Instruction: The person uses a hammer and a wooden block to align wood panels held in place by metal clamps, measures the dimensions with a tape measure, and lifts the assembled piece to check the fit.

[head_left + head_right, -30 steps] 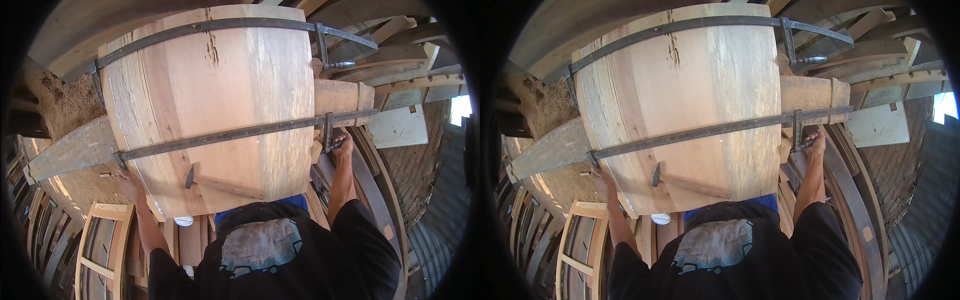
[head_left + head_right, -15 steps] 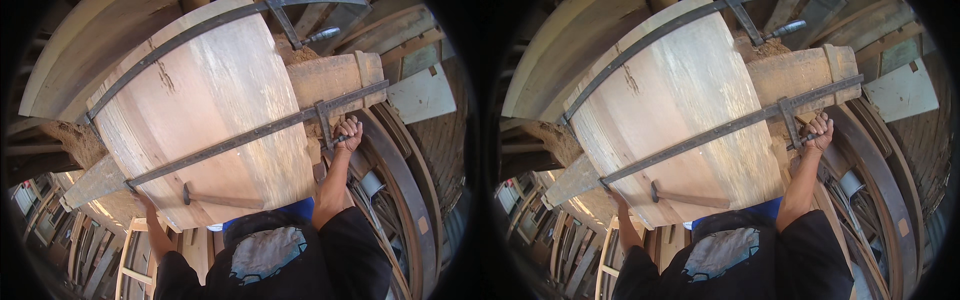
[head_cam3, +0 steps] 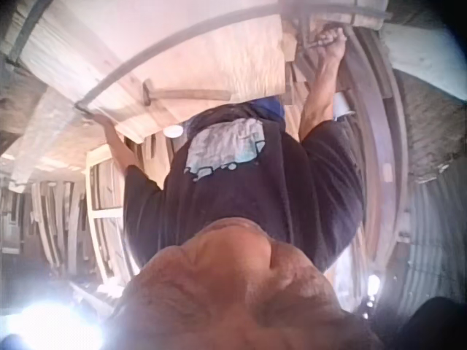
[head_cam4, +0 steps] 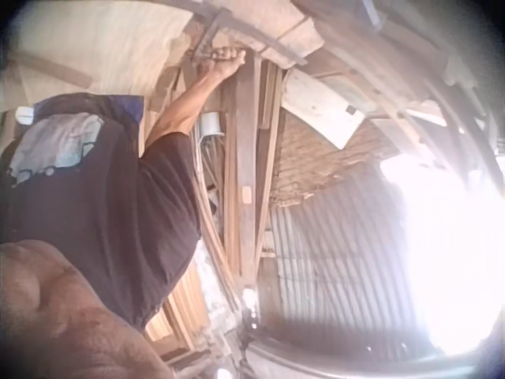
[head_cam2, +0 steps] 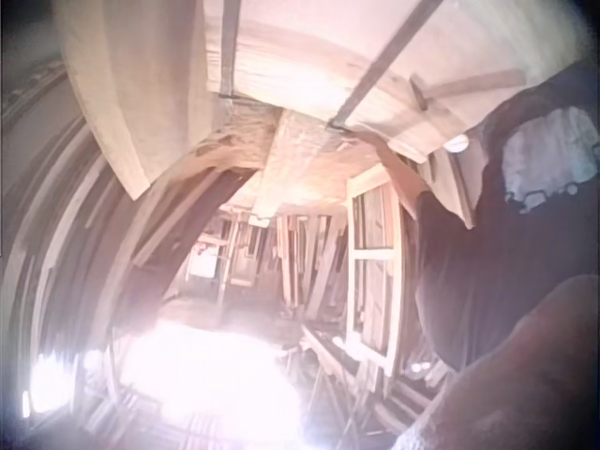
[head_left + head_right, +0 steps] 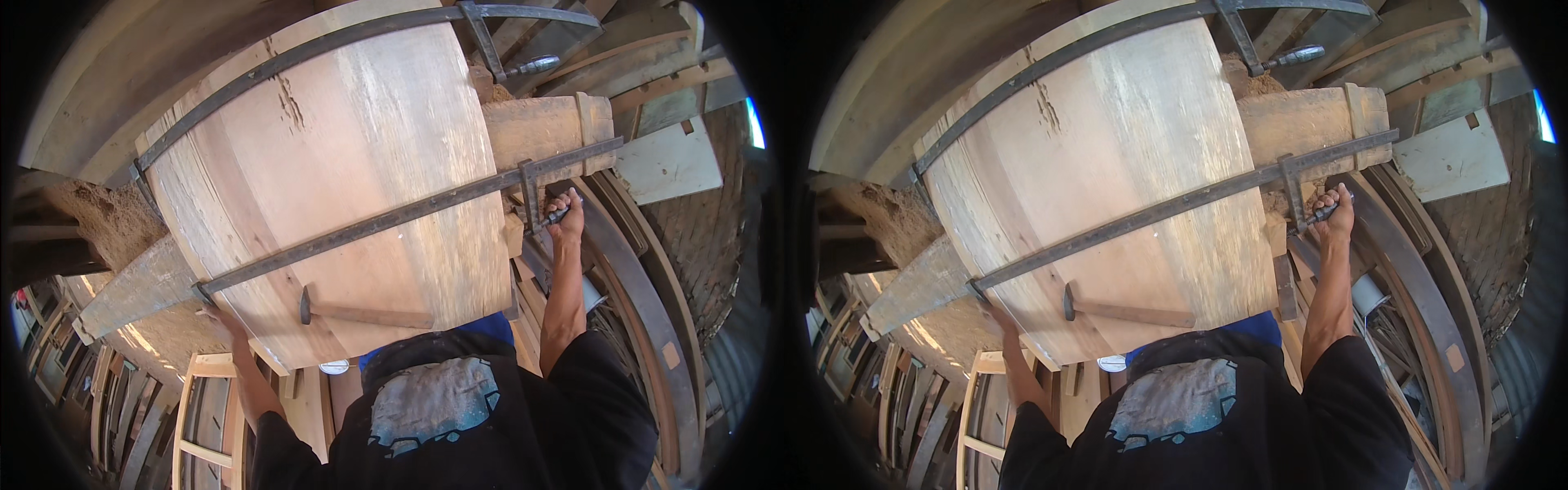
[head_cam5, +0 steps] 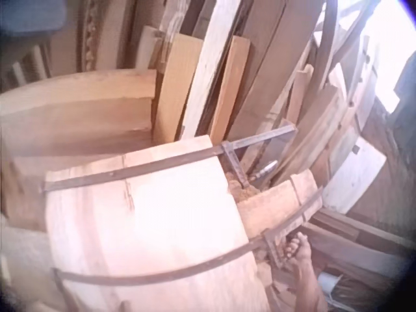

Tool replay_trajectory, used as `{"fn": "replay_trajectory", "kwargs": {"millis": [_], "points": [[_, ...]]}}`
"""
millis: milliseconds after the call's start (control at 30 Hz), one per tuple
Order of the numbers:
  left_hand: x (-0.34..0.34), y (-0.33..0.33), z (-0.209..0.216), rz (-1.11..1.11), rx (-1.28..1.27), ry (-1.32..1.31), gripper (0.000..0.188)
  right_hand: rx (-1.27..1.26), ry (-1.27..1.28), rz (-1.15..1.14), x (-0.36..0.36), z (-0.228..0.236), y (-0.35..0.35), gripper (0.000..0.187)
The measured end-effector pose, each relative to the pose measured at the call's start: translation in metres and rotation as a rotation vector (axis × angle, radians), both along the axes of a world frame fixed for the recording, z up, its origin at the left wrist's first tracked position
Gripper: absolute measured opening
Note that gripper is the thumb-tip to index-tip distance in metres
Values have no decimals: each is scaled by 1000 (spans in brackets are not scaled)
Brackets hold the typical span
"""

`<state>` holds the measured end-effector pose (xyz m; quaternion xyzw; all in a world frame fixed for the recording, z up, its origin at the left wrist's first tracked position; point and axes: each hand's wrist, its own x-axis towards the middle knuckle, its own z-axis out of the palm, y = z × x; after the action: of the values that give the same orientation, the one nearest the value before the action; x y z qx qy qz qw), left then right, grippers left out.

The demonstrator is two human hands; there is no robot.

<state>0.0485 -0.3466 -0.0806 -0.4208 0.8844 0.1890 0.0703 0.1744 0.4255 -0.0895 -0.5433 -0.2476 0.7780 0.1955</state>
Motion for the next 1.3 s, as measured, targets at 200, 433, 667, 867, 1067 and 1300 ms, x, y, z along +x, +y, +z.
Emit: {"fn": "replay_trajectory", "kwargs": {"millis": [200,433,667,867,1067,1300], "points": [[0,5,6,-78,-79,-17,68,98,-262,24,-4,-1,5,20],[12,-4,0,-174,-208,17,62,-48,-141,91,-2,-7,11,25],[-23,12,12,-49,-56,-77,65,-133,505,-11,4,8,-21,26],[12,-30,-57,-37,-81,-116,64,-227,875,-14,2,-12,-12,15],[-9,-10,-30,70,-76,-197,59,-193,707,33,10,-4,0,16],[7,-28,-28,-154,-210,-123,68,-193,473,27,12,-3,1,17]]}}
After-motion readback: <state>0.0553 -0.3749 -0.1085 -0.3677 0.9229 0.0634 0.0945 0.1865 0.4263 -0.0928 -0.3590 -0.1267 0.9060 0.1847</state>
